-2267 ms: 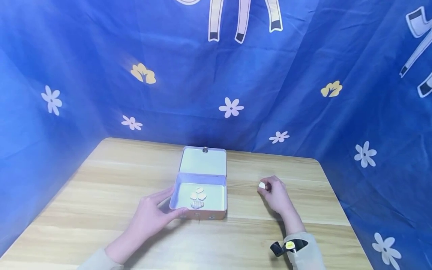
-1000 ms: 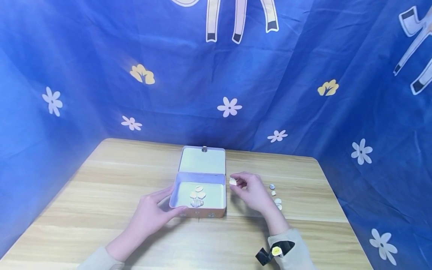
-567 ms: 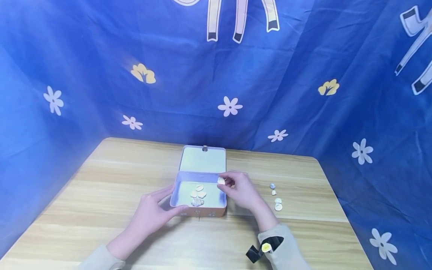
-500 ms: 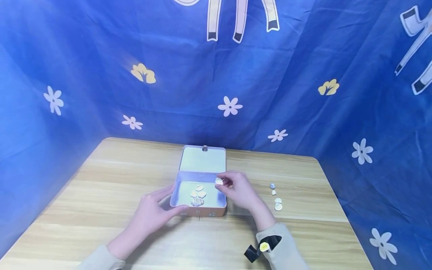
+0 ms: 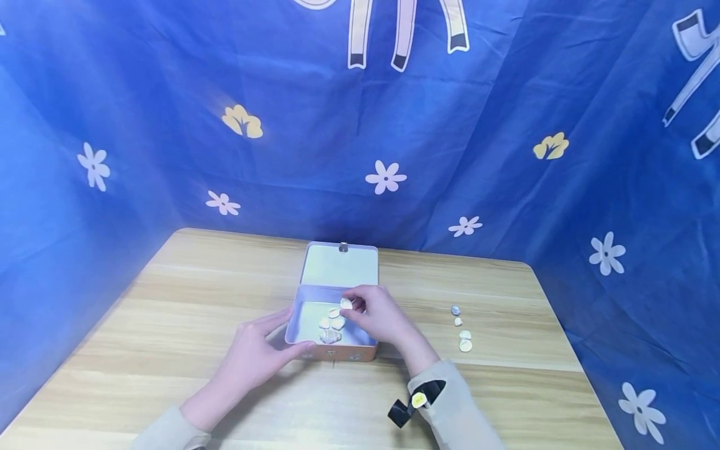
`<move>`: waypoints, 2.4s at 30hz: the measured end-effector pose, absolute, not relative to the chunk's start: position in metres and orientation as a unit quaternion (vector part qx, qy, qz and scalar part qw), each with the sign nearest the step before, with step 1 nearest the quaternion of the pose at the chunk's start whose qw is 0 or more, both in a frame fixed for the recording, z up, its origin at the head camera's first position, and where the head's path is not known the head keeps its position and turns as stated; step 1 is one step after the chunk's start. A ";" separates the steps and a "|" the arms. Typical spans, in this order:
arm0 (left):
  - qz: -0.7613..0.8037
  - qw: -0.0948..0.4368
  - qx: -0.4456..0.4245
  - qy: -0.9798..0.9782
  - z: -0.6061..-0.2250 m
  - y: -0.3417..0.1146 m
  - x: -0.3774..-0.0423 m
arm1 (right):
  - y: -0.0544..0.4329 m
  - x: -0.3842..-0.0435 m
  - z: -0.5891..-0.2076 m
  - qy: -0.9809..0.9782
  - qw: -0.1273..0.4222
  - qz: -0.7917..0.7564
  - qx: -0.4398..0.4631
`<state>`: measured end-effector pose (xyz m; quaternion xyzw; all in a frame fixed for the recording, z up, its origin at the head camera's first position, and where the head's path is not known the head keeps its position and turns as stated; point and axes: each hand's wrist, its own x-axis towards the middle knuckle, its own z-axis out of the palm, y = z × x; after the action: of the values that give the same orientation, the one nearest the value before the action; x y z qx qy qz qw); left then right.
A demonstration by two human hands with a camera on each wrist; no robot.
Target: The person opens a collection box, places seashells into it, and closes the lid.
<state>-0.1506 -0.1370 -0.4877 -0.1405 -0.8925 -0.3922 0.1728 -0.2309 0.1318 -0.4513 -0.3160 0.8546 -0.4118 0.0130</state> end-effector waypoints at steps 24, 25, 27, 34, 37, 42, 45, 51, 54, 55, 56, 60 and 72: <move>-0.391 0.186 -0.145 -0.890 -0.489 -0.138 -0.150 | 0.100 -0.241 -0.455 0.860 0.058 -0.359 -0.358; -0.391 0.187 -0.145 -0.889 -0.489 -0.138 -0.150 | 0.099 -0.241 -0.456 0.861 0.060 -0.356 -0.359; -0.393 0.190 -0.150 -0.887 -0.489 -0.137 -0.150 | 0.097 -0.242 -0.457 0.861 0.063 -0.353 -0.360; -0.392 0.193 -0.150 -0.887 -0.490 -0.137 -0.150 | 0.092 -0.244 -0.462 0.861 0.073 -0.355 -0.357; -0.391 0.190 -0.147 -0.889 -0.490 -0.137 -0.150 | 0.090 -0.245 -0.463 0.863 0.077 -0.350 -0.355; -0.394 0.190 -0.147 -0.887 -0.489 -0.137 -0.149 | 0.087 -0.246 -0.465 0.867 0.080 -0.337 -0.359; -0.395 0.194 -0.148 -0.886 -0.489 -0.137 -0.149 | 0.086 -0.246 -0.465 0.871 0.076 -0.324 -0.360; -0.393 0.199 -0.148 -0.885 -0.491 -0.138 -0.150 | 0.088 -0.243 -0.461 0.878 0.053 -0.303 -0.367; -0.393 0.201 -0.151 -0.885 -0.492 -0.138 -0.151 | 0.093 -0.240 -0.458 0.872 0.044 -0.314 -0.372; -0.394 0.200 -0.151 -0.884 -0.493 -0.138 -0.151 | 0.095 -0.240 -0.456 0.868 0.042 -0.323 -0.374; -0.393 0.200 -0.151 -0.885 -0.493 -0.138 -0.151 | 0.097 -0.239 -0.455 0.865 0.040 -0.331 -0.376; -0.397 0.192 -0.149 -0.885 -0.493 -0.138 -0.151 | 0.107 -0.236 -0.450 0.850 0.038 -0.365 -0.378; -0.403 0.175 -0.142 -0.887 -0.492 -0.137 -0.152 | 0.155 -0.218 -0.432 0.842 0.005 -0.421 -0.336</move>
<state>-0.1520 -0.1367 -0.4921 -0.1423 -0.8868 -0.4034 0.1752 -0.2184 0.1545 -0.4318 -0.3362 0.8423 -0.4212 0.0049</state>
